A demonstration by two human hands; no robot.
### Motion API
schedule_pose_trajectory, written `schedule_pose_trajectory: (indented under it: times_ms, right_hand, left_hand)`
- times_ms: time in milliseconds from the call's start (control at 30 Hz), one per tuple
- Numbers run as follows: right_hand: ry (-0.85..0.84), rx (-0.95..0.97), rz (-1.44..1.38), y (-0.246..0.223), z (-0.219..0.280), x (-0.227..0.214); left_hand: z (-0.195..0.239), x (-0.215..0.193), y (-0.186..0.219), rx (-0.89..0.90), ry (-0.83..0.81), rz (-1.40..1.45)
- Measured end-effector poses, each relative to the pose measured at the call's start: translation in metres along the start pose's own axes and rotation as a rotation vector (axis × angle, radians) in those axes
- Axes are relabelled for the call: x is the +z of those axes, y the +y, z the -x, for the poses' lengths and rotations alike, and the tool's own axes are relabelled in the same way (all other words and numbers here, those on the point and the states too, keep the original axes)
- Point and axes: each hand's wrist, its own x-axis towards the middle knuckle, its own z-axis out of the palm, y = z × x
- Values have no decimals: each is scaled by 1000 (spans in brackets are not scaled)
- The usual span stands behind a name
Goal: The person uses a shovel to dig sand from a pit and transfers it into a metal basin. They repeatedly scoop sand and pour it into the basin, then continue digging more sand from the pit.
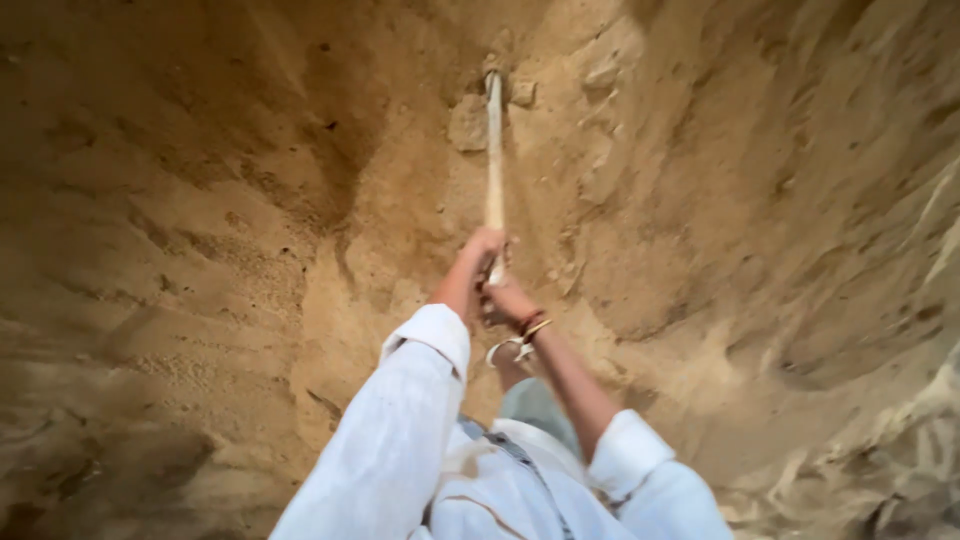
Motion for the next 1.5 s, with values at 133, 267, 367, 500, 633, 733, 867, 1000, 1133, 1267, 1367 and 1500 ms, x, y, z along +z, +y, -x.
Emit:
schedule_pose_trajectory:
  times_ms: [133,267,367,500,633,733,867,1000,1133,1267,1367,1500]
  right_hand:
    - [24,-23,85,22,34,52]
    - [144,-99,114,151,21,112]
    - [97,-136,0,224,28,141]
    - [27,-69,-71,269,99,173]
    - [105,-83,266,327,155,172]
    - [52,-161,554,347,167,167]
    - [45,142,434,277,224,200]
    - [73,100,362,268,230,204]
    - [29,163,382,295,206,185]
    - [-159,-62,578,361,146,126]
    - [-569,-81,497,352,154,114]
    - [-519,499,687,197,204,135]
  left_hand:
    - [6,-7,-79,-15,-336,466]
    - [47,-21,-167,55,-278,470]
    - [103,-57,-217,-26,-251,381]
    - [154,-34,-288,-61,-253,425]
    - [196,-7,-374,-32,-342,593]
    - [229,-5,-390,-129,-396,684]
    - [199,21,-408,-166,-511,760]
    - [200,18,-403,-222,-524,678]
    - [195,19,-410,-206,-457,670]
    - [233,-3,-395,-182,-263,349]
    - [219,0,-427,-250,-528,600]
    - [251,-17,-406,-192,-329,557]
